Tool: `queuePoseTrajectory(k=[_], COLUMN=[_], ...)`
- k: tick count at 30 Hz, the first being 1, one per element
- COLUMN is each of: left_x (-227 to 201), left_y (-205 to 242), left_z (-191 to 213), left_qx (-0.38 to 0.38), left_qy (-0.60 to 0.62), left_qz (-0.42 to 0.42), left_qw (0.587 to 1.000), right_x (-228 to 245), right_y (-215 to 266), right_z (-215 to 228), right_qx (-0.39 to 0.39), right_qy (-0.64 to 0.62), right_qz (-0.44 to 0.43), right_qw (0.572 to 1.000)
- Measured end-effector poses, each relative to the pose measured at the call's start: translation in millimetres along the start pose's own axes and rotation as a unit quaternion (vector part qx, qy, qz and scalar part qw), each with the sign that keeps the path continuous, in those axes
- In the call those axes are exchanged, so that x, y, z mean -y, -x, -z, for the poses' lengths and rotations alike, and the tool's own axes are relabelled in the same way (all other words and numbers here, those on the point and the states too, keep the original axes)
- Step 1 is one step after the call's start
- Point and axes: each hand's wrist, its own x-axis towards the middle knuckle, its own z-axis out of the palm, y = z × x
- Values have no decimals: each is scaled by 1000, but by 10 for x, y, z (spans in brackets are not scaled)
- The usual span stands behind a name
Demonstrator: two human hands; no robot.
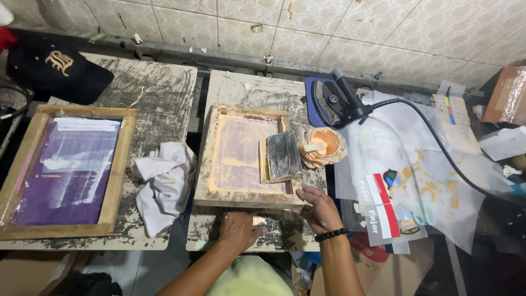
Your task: The person uses a squeegee to spread orange ink across a screen printing frame. They repeatedly pull the ink across the mesh and occasionally wipe the squeegee with a white cloth.
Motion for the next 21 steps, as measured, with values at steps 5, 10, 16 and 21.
queuePoseTrajectory(k=[5,10,16,21], left_x=[-102,-81,260,629], left_y=[-6,361,1154,1338], left_z=[-80,581,1330,1762], left_qx=[-31,37,219,-33], left_qy=[3,136,517,570], left_qz=[-25,-8,-11,-189], left_qw=[999,990,827,799], right_x=[-54,-88,15,97], right_y=[-73,-114,-16,161], right_z=[57,65,6,-74], right_qx=[3,8,4,-5], right_qy=[-3,-2,-1,12], right_qz=[7,19,1,-19], right_qw=[1000,1000,1000,1000])
